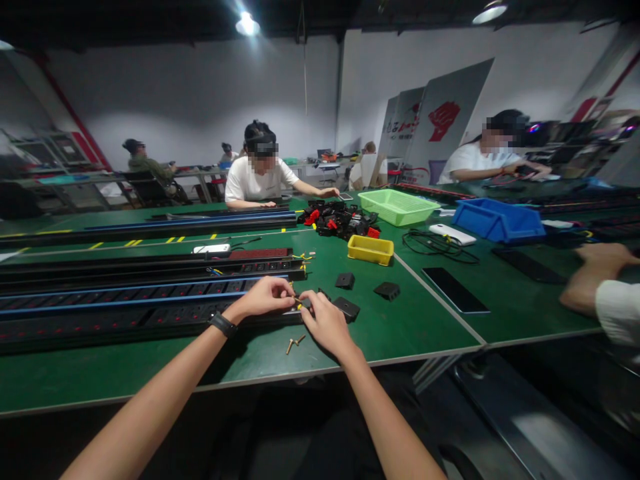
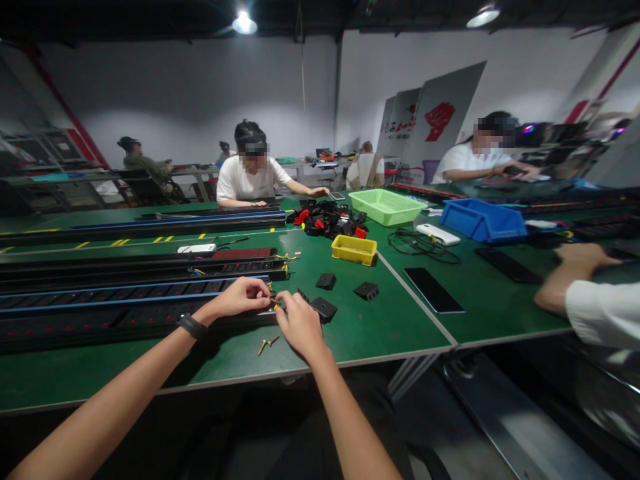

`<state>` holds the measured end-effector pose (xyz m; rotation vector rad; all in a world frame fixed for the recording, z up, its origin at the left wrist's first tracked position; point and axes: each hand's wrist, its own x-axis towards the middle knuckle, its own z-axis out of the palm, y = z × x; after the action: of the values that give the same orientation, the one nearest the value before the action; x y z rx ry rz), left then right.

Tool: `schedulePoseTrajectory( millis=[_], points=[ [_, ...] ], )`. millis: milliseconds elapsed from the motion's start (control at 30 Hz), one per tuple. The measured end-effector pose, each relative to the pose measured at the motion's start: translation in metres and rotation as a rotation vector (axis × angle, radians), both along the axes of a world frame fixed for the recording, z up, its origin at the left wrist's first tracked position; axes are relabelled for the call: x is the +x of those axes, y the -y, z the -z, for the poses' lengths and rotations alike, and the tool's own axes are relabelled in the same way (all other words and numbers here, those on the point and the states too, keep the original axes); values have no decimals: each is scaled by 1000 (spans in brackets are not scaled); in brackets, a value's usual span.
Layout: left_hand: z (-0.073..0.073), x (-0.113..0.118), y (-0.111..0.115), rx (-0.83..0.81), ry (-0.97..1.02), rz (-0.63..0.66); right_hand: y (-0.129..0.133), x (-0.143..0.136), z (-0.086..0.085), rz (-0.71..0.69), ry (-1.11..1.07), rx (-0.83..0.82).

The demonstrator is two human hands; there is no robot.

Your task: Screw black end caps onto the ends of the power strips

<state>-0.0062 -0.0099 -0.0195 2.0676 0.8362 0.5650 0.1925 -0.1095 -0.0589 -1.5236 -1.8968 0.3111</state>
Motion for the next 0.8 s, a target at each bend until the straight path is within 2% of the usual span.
schedulePoseTrajectory(
  millis=[433,800],
  points=[
    [-7,3,6,28,-28,-18,-2,1,4,33,-41,-19],
    [-6,5,6,93,-38,-13,2,2,-1,-6,-19,14]
  ],
)
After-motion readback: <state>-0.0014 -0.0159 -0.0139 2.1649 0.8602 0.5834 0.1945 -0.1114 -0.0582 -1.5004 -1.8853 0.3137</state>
